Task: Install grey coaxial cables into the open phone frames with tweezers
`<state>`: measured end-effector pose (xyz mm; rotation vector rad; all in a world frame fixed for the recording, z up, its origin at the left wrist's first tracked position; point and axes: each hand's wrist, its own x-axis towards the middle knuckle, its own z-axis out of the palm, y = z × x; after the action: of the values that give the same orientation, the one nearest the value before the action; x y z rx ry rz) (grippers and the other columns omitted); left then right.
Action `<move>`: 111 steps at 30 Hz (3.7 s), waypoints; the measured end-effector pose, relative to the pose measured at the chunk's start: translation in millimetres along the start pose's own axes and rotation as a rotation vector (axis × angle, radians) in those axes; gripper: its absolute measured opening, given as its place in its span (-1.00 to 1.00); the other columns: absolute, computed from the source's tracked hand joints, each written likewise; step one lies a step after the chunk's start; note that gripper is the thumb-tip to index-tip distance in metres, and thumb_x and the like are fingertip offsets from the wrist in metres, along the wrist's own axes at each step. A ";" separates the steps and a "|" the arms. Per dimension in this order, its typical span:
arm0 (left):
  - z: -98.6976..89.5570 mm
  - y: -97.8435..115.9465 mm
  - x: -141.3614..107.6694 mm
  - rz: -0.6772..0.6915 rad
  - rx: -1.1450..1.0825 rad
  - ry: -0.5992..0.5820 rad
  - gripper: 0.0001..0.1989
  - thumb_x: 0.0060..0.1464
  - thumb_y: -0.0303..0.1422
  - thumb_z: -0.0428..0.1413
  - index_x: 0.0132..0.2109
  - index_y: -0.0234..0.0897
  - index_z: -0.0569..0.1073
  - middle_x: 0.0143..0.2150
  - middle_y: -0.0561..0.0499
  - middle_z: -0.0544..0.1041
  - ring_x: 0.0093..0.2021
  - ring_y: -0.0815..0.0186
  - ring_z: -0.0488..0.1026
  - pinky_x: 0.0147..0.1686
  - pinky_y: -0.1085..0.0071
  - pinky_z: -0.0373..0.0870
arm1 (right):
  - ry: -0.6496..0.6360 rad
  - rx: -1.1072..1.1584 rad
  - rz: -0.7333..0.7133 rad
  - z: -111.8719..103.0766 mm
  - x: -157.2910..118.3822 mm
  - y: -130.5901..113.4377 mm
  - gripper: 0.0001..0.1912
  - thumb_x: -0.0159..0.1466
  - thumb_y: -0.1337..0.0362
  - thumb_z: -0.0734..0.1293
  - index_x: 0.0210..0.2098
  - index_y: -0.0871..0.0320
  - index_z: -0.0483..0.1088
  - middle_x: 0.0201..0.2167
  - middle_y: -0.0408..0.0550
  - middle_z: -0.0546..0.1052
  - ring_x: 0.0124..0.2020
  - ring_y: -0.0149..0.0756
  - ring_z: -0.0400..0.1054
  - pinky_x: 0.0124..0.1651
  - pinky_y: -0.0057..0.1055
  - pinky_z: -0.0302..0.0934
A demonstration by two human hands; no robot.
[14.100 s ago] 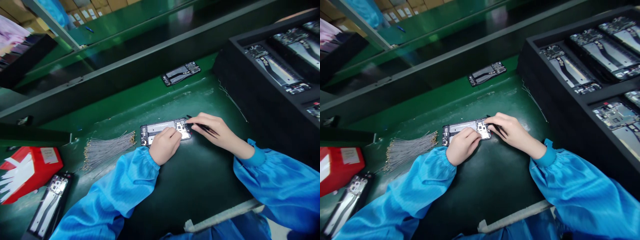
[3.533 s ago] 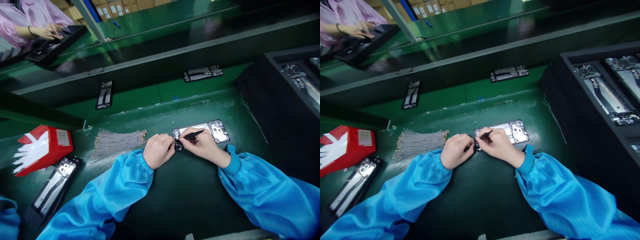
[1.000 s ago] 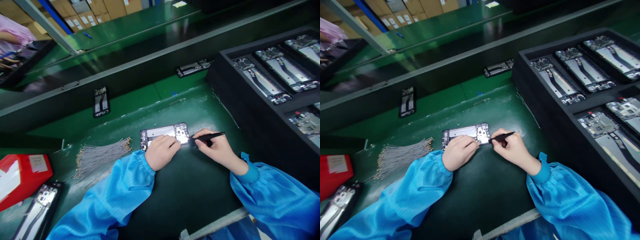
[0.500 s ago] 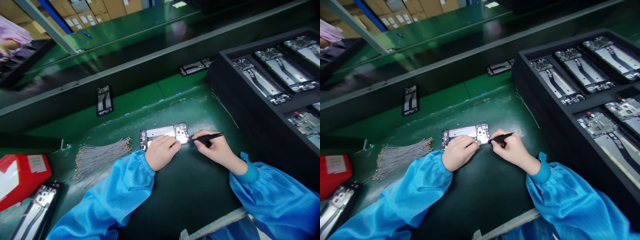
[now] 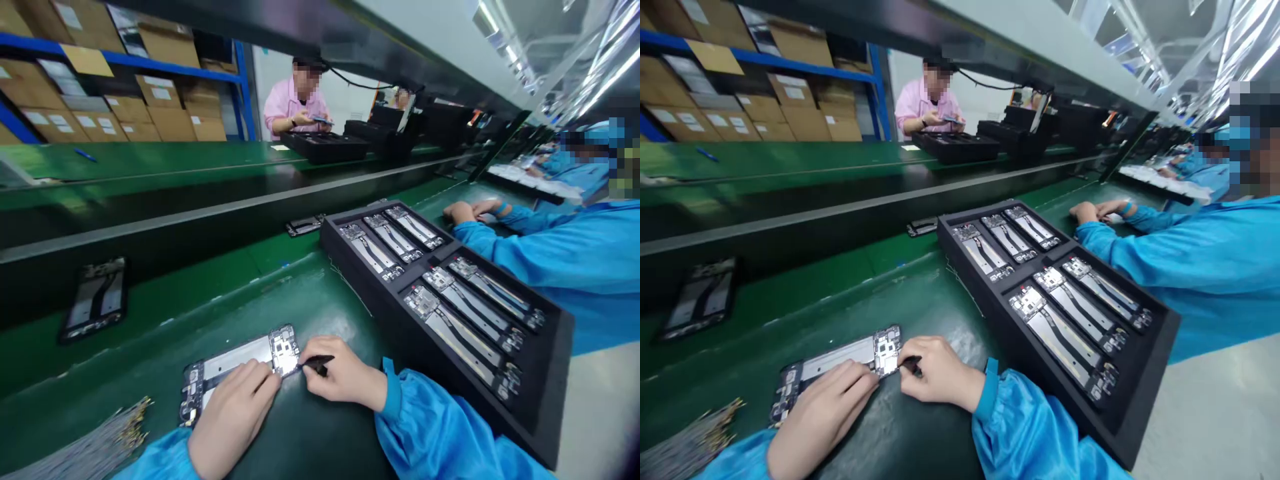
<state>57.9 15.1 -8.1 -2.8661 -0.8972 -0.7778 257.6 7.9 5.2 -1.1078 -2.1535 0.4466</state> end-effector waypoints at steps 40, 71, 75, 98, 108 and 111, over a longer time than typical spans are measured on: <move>-6.4 4.5 1.2 -0.116 -0.239 -0.183 -0.75 0.07 -0.49 -0.09 -0.15 -0.30 0.42 -0.39 -0.01 0.37 -0.36 0.33 0.28 -0.33 0.39 0.27 | -0.521 -0.230 0.034 -13.8 50.3 8.4 -0.61 -0.02 0.31 0.29 -0.18 0.07 0.18 -0.15 -0.05 0.34 -0.11 -0.14 0.14 -0.25 -0.31 0.02; -18.7 -18.4 -9.4 -0.041 -0.238 -0.225 -0.67 0.06 -0.50 -0.12 -0.09 -0.21 0.43 -0.39 0.02 0.32 -0.40 0.36 0.23 -0.39 0.45 0.24 | -0.580 -0.309 0.029 -10.4 56.1 5.5 -0.62 -0.02 0.25 0.28 -0.19 0.05 0.17 -0.17 -0.02 0.28 -0.18 -0.12 0.08 -0.34 -0.36 -0.10; -20.2 -18.6 -8.6 -0.038 -0.211 -0.244 -0.67 0.06 -0.50 -0.13 -0.10 -0.22 0.44 -0.40 0.01 0.31 -0.40 0.36 0.23 -0.39 0.45 0.24 | -0.589 -0.310 0.027 -10.2 58.6 3.8 -0.61 -0.03 0.24 0.28 -0.19 0.05 0.16 -0.16 -0.01 0.27 -0.17 -0.10 0.08 -0.35 -0.37 -0.11; -20.7 -19.2 -7.1 -0.135 -0.426 -0.178 -0.72 0.01 -0.52 -0.11 -0.25 -0.29 0.47 -0.43 0.00 0.39 -0.40 0.38 0.30 -0.38 0.47 0.28 | -0.582 -0.357 0.016 -1.2 64.6 5.1 -0.58 -0.01 0.08 0.32 -0.20 0.06 0.17 -0.21 -0.01 0.27 -0.21 -0.13 0.08 -0.35 -0.37 -0.13; -19.9 -18.8 -6.6 -0.111 -0.351 -0.200 -0.71 0.00 -0.51 -0.11 -0.27 -0.24 0.48 -0.44 0.02 0.36 -0.41 0.38 0.27 -0.40 0.47 0.23 | -0.651 -0.414 0.035 -0.8 72.3 -0.7 -0.60 -0.01 0.06 0.32 -0.23 0.07 0.18 -0.21 0.00 0.26 -0.21 -0.12 0.08 -0.38 -0.37 -0.13; -19.8 -19.4 -6.8 -0.093 -0.331 -0.208 -0.72 0.00 -0.51 -0.10 -0.28 -0.22 0.48 -0.44 0.02 0.35 -0.41 0.37 0.26 -0.41 0.47 0.22 | -0.666 -0.449 0.046 1.1 73.8 -6.4 -0.62 -0.02 0.12 0.31 -0.23 0.08 0.19 -0.19 0.02 0.25 -0.21 -0.11 0.08 -0.38 -0.35 -0.12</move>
<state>33.5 24.1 3.8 -3.2656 -1.0166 -0.7043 222.3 64.2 37.9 -1.3890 -2.9178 0.3987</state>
